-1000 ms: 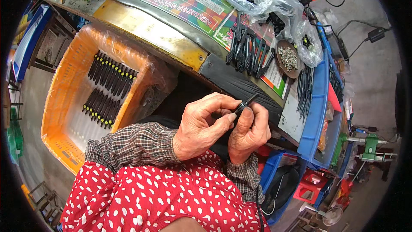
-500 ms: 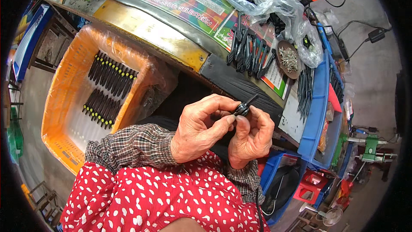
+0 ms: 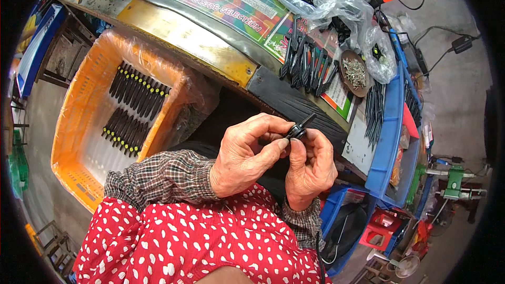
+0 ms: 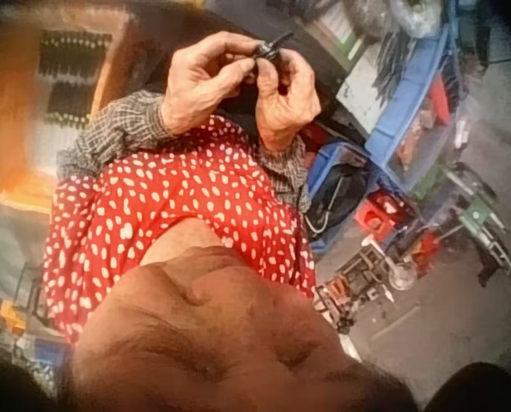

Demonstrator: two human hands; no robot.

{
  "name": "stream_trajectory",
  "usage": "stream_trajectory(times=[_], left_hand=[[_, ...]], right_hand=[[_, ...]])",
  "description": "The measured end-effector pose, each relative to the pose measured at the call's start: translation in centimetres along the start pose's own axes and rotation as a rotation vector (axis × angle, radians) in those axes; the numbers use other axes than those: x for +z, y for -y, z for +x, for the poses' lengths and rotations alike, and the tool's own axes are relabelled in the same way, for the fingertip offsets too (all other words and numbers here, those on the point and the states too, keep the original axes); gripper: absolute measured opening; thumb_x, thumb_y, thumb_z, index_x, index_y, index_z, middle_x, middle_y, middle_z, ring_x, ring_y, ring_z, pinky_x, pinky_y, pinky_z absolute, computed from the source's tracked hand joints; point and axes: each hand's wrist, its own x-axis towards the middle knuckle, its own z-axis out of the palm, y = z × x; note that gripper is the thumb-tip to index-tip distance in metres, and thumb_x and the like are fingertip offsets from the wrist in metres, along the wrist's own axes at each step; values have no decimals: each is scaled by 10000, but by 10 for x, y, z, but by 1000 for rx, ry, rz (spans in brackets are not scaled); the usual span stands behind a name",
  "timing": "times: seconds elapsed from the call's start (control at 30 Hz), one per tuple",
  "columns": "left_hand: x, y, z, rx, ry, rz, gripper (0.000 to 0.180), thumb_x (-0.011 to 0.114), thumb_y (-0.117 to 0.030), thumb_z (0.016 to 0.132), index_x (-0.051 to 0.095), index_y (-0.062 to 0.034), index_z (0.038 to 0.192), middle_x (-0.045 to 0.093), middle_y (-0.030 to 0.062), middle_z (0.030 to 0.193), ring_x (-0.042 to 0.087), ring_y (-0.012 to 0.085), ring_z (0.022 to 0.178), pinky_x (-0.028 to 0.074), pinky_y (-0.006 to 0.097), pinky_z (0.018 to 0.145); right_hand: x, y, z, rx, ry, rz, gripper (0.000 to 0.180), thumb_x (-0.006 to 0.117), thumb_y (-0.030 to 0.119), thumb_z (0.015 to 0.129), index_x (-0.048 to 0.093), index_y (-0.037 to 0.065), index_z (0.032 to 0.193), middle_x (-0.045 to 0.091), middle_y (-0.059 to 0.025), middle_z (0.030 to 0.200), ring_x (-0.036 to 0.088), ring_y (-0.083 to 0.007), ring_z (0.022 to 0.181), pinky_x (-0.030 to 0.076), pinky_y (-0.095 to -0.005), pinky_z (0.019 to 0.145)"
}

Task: The person assembles small black plastic components by hand at a workshop bench, using tweezers and a small metal tool to manipulate screws and pins.

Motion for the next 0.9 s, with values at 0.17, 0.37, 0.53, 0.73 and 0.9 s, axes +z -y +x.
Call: stream_trajectory(times=[0.17, 0.37, 0.53, 0.73, 0.9], left_hand=[[0, 1, 1, -6, -4, 15, 211, 549, 63, 855, 593, 51, 1061, 575, 69, 991, 600, 97, 867, 520, 216, 735], [-2, 9, 1, -3, -21, 17, 213, 554, 58, 854, 594, 49, 1063, 578, 69, 977, 598, 92, 859, 520, 212, 712], [-5, 11, 2, 39, 11, 57, 225, 553, 25, 890, 575, 23, 1114, 582, 29, 980, 553, 53, 817, 439, 154, 579], [-1, 1, 0, 20, 13, -5, 215, 552, 56, 860, 593, 59, 1071, 579, 70, 989, 596, 86, 817, 504, 209, 713], [-2, 4, -1, 45, 8, -4, 212, 550, 58, 857, 597, 55, 1064, 581, 71, 987, 598, 89, 820, 505, 210, 709]], right_hand=[[3, -1, 6, -135, -1, -210, 237, 693, 165, 837, 582, -19, 937, 586, -108, 706, 599, -240, 558, 465, -328, 500], [7, -4, 12, -166, -2, -282, 239, 620, 222, 888, 584, -10, 844, 585, -116, 684, 589, -252, 546, 456, -330, 518], [10, -12, 8, -189, -13, -276, 262, 620, 246, 894, 578, -10, 860, 572, -110, 687, 576, -238, 547, 452, -320, 522], [17, -9, 2, -134, -172, -42, 282, 689, 202, 852, 557, -23, 959, 572, -99, 759, 531, -174, 527, 431, -279, 478], [16, -10, 2, -222, -159, -75, 304, 735, 154, 810, 569, -31, 985, 600, -123, 811, 597, -176, 598, 485, -260, 527]])
